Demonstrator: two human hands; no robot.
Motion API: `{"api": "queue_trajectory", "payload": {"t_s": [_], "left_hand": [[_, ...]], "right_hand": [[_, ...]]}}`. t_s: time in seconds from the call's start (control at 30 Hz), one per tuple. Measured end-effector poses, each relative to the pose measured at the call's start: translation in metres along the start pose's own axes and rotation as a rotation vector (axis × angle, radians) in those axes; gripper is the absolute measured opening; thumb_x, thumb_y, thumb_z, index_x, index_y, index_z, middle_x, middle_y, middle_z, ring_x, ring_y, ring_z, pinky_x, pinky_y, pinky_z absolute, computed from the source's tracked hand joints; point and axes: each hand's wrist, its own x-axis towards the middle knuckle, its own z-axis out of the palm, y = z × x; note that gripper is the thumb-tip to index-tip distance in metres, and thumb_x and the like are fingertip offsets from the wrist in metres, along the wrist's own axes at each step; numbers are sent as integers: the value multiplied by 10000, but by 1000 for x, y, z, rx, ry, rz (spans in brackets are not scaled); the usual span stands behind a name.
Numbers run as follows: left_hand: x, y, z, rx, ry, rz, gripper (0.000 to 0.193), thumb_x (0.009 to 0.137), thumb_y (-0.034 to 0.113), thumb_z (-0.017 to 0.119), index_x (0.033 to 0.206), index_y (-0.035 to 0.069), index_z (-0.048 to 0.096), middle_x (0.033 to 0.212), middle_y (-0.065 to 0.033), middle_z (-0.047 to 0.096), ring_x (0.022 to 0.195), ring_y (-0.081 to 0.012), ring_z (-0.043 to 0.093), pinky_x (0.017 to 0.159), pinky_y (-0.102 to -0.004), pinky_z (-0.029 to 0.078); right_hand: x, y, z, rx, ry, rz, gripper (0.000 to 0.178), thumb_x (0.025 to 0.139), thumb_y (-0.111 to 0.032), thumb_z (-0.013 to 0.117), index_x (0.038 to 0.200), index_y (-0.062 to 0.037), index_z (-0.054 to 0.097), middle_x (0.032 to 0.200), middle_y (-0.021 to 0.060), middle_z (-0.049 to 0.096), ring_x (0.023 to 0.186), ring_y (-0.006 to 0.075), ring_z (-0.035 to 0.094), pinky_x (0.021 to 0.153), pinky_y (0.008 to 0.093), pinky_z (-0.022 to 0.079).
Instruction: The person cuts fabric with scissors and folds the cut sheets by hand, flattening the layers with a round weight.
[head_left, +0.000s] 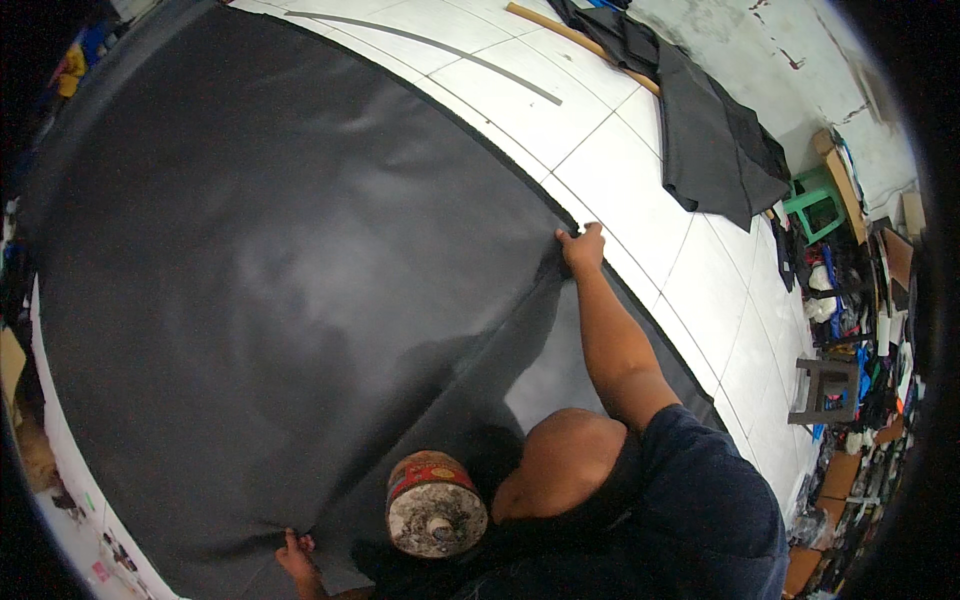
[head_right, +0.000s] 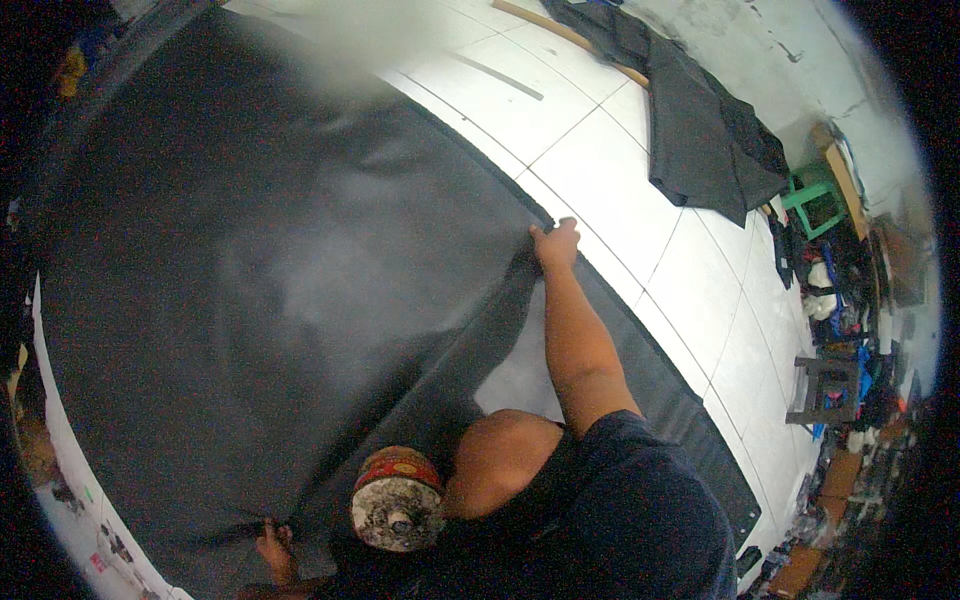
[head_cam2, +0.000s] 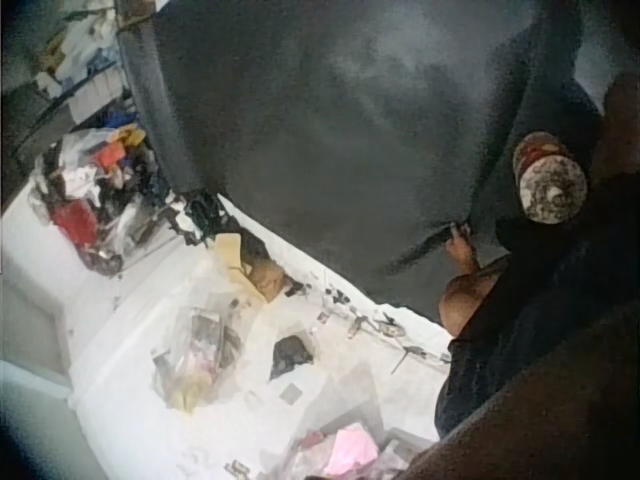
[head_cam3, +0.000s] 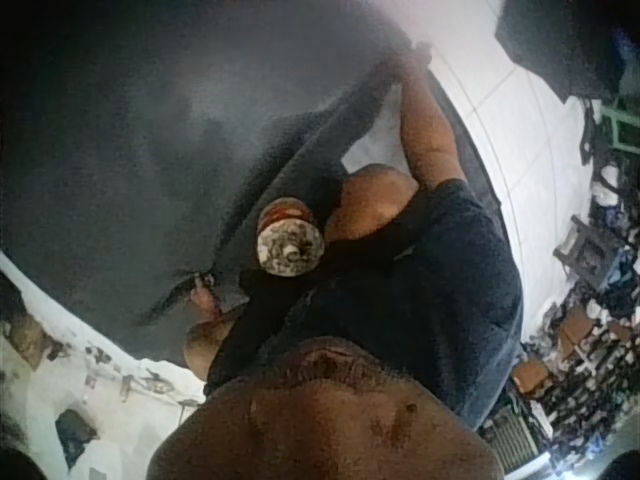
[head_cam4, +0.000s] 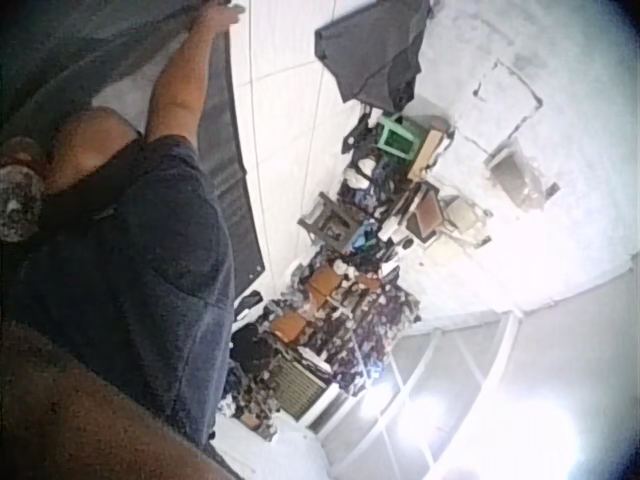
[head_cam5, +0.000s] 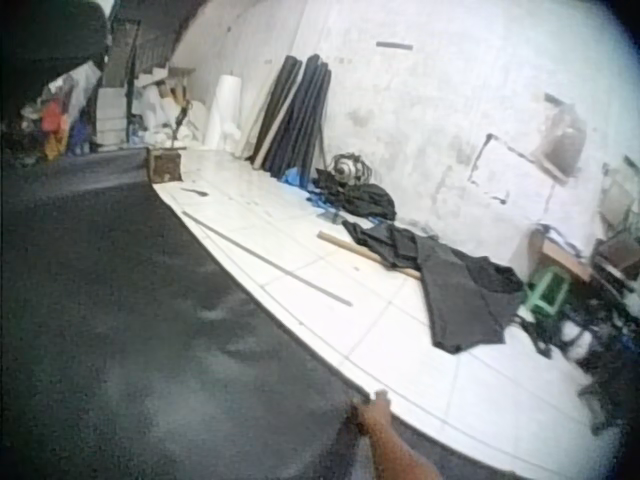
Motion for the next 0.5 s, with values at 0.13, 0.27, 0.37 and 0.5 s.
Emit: {"api": "queue_trajectory", "payload": {"t_s": [0.13, 0.27, 0.37, 0.5], "left_hand": [[-1, 3, 3, 10, 66, 9, 354, 935, 210, 650, 702, 12, 472, 577, -83, 530, 542, -182, 575, 509, -317, 509], [-10, 6, 15, -26, 90, -31, 376, 939, 165, 630, 651, 54, 416, 617, -76, 528, 548, -168, 559, 521, -315, 504], [-12, -1, 1, -86, 117, -52, 362, 935, 134, 623, 666, 64, 391, 633, -46, 468, 547, -159, 490, 558, -323, 494], [1, -19, -34, -285, -48, -137, 360, 917, 277, 633, 1036, 2, 433, 963, -76, 428, 756, -191, 444, 699, -359, 472]], "right_hand": [[-22, -14, -11, -238, 29, -615, 357, 887, -204, 640, 1195, -29, 594, 1203, 220, 588, 1056, 366, 601, 921, 432, 496], [-16, -7, -17, -347, -67, -658, 402, 927, -206, 522, 1293, -43, 554, 1289, 200, 553, 1162, 392, 555, 975, 464, 470], [-29, -22, -13, -468, -153, -604, 427, 930, -243, 504, 1308, -49, 545, 1309, 189, 546, 1179, 394, 547, 987, 485, 458], [-13, -18, 4, -562, -326, -455, 490, 865, -278, 498, 1311, -84, 549, 1309, 204, 555, 1177, 405, 556, 1003, 497, 431]]}}
